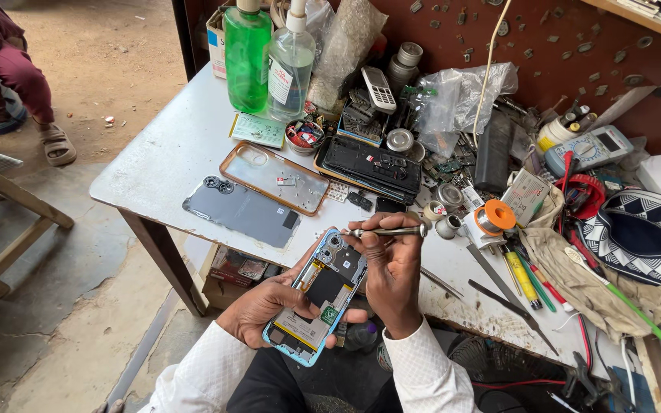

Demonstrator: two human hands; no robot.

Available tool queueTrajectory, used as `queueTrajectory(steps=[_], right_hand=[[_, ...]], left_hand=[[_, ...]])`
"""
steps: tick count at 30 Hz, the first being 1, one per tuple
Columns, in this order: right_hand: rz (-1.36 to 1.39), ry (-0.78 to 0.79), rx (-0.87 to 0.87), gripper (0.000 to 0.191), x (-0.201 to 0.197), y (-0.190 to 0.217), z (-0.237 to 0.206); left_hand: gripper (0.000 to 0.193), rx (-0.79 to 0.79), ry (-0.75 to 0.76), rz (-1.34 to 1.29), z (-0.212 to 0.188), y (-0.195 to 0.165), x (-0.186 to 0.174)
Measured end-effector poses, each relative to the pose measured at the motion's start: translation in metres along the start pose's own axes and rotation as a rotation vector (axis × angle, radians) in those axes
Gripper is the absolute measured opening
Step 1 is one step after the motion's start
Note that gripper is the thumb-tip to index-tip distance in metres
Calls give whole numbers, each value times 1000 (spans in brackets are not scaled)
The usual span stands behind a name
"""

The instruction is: The person uses a screwdriver to remove screws from the back of a disassembled smartphone. They then use tweezers to adjust internal components and remove small parts from the device.

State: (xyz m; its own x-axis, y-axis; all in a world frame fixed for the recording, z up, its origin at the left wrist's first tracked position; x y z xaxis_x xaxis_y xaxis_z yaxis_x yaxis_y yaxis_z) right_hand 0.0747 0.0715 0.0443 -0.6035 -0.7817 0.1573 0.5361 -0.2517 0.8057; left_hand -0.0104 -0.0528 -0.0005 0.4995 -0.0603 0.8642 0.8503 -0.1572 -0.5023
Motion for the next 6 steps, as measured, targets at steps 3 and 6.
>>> queueTrajectory(steps=[3, 6], right_hand=[[-16, 13, 21, 22, -2, -5, 1], [-50, 32, 18, 21, -1, -8, 0]], left_hand=[[116, 0, 20, -37, 0, 0, 2], [116, -6, 9, -38, 0, 0, 2]])
Point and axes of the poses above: each hand's wrist, its own z-axis towards the middle knuckle, its own x-axis out of the palm, y = z × x, the point moved 6 cm from there along z, towards the middle knuckle, and after that the axes turned 6 degrees about z, right-handed, at the moved point
